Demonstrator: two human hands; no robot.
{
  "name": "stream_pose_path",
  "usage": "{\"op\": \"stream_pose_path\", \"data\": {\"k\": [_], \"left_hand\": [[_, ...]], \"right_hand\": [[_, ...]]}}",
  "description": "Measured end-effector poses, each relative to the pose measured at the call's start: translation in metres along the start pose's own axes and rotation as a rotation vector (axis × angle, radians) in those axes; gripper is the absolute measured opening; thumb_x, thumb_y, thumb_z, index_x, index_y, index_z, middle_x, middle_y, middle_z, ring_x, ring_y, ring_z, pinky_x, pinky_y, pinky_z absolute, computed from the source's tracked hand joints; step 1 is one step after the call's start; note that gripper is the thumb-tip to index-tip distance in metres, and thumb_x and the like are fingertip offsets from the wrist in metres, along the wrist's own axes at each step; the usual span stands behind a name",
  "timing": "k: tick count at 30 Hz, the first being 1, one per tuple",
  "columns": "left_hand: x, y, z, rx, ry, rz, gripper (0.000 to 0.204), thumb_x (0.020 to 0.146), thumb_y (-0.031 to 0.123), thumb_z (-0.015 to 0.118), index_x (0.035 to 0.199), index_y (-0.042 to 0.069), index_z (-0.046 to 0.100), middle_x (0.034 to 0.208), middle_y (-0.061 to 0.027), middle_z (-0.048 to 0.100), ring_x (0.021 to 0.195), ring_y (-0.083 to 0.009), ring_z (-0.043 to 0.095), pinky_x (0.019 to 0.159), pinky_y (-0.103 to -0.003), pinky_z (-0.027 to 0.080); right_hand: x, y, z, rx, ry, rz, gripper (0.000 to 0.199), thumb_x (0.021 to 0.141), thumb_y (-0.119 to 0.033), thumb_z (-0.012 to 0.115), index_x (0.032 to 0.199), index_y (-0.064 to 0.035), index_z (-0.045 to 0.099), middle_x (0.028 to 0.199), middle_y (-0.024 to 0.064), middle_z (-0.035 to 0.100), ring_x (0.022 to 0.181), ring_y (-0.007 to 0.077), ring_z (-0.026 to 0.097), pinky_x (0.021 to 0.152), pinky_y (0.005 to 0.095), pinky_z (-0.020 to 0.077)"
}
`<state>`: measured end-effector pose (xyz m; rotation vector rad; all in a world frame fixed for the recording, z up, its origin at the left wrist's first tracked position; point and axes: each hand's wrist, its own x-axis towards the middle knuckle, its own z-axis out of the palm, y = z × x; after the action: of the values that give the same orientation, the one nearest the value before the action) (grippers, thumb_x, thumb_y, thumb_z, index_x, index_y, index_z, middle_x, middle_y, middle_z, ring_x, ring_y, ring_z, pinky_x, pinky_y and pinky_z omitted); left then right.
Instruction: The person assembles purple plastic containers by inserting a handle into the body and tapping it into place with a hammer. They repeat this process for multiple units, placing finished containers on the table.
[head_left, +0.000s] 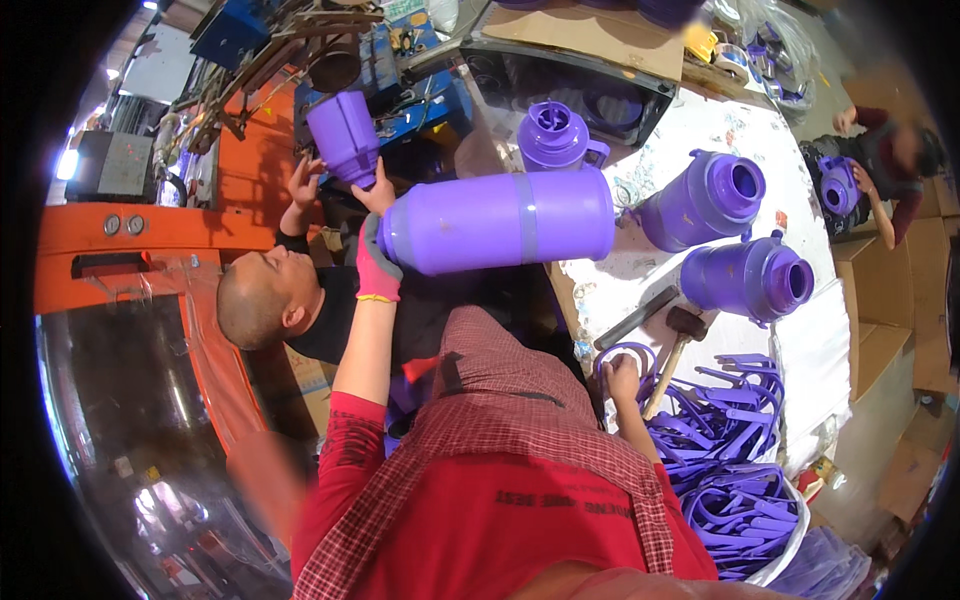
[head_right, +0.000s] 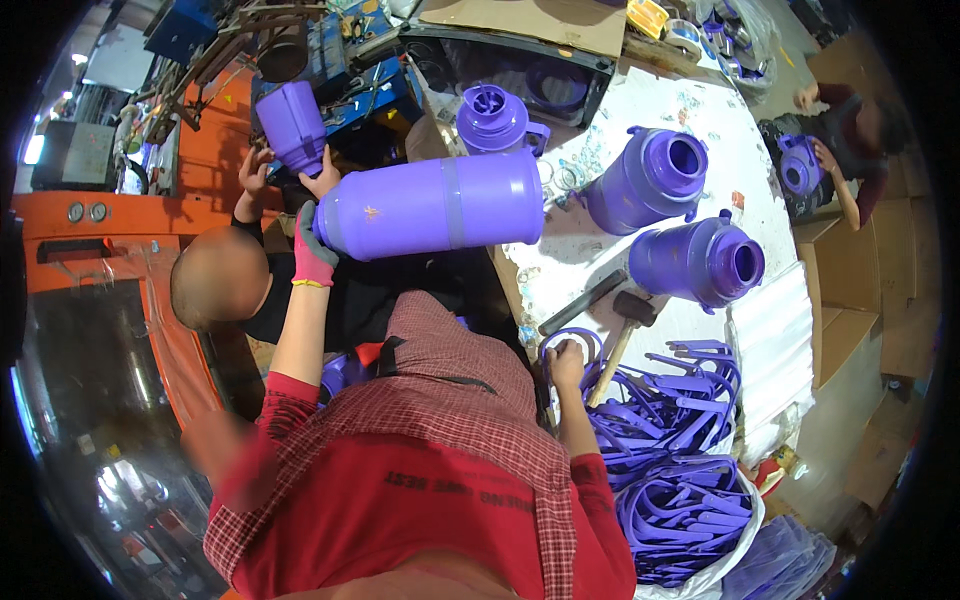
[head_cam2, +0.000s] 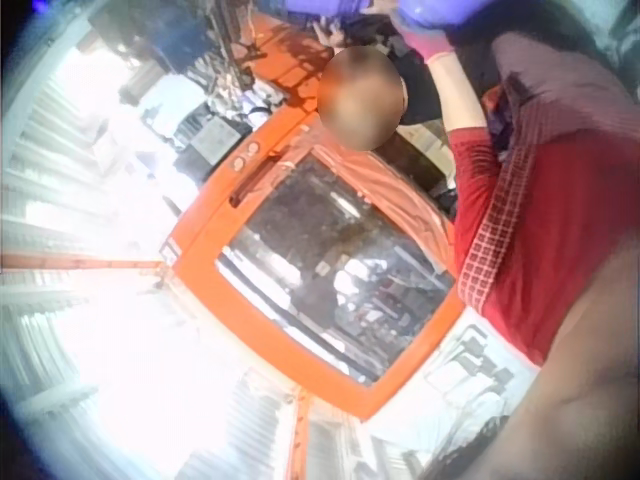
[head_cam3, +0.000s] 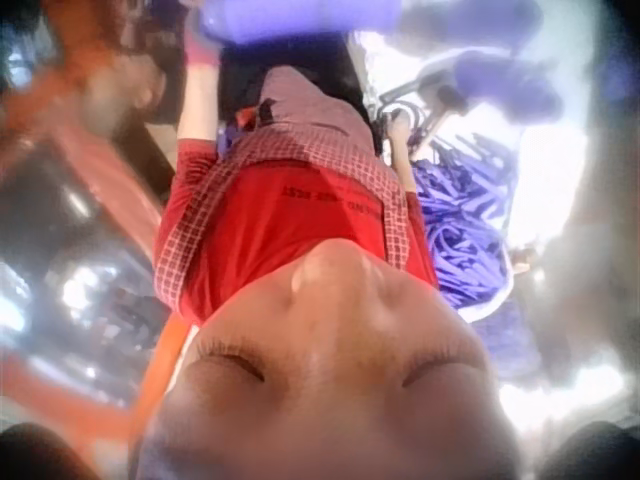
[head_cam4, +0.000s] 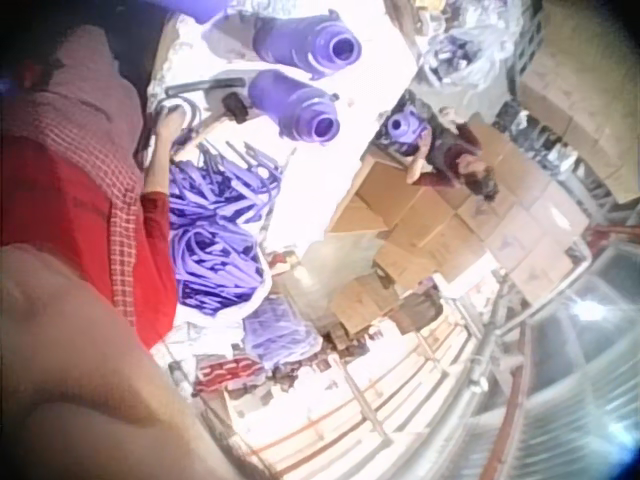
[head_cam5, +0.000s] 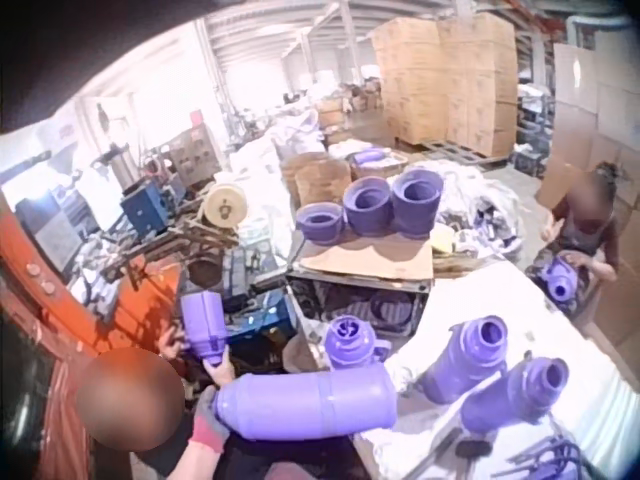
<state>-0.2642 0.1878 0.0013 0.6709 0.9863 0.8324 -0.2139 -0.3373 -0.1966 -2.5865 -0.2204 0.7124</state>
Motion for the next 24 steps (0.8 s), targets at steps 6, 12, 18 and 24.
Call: {"op": "stream_pose_path", "data": {"k": [6, 12, 18, 24], "left_hand": [[-0.005, 0.012, 0.005, 0.01, -0.188, 0.157, 0.035, 0.098, 0.025, 0.061, 0.128, 0.007, 0.061, 0.121, -0.0046, 0.065, 0.115, -0.0184, 0.06, 0.102, -0.037, 0.046], [-0.045, 0.012, 0.03, 0.256, -0.42, 0.486, 0.044, 0.101, 0.021, 0.046, 0.139, -0.001, 0.049, 0.134, -0.0139, 0.057, 0.125, -0.0246, 0.054, 0.11, -0.039, 0.039], [-0.152, -0.009, 0.088, 0.78, -0.826, 0.932, 0.059, 0.08, 0.04, 0.076, 0.122, 0.001, 0.062, 0.122, -0.0187, 0.061, 0.112, -0.0354, 0.06, 0.1, -0.045, 0.047], [-0.245, -0.081, 0.124, 1.088, -1.479, 1.127, 0.075, 0.055, 0.03, 0.091, 0.124, 0.011, 0.066, 0.126, -0.0158, 0.055, 0.115, -0.0385, 0.054, 0.101, -0.05, 0.044]], "right_hand": [[-0.008, -0.034, 0.017, 0.035, 0.087, 0.038, 0.017, 0.086, -0.013, 0.059, 0.1, -0.0025, 0.058, 0.099, 0.0187, 0.06, 0.1, 0.0387, 0.059, 0.084, 0.0506, 0.0504], [-0.032, -0.037, 0.024, -0.165, 0.036, -0.047, 0.022, 0.091, -0.017, 0.055, 0.105, 0.0001, 0.054, 0.103, 0.0238, 0.061, 0.1, 0.0397, 0.061, 0.079, 0.0509, 0.0518], [-0.061, -0.039, -0.031, 0.054, 0.181, 0.069, 0.016, 0.095, -0.014, 0.055, 0.1, 0.0012, 0.051, 0.084, 0.0284, 0.065, 0.069, 0.0472, 0.063, 0.062, 0.0519, 0.0506], [-0.09, -0.077, -0.206, 0.995, 0.606, 0.082, 0.02, 0.1, -0.018, 0.057, 0.109, 0.0003, 0.06, 0.07, 0.004, 0.057, 0.049, 0.0124, 0.051, 0.046, 0.0267, 0.0396]]}}
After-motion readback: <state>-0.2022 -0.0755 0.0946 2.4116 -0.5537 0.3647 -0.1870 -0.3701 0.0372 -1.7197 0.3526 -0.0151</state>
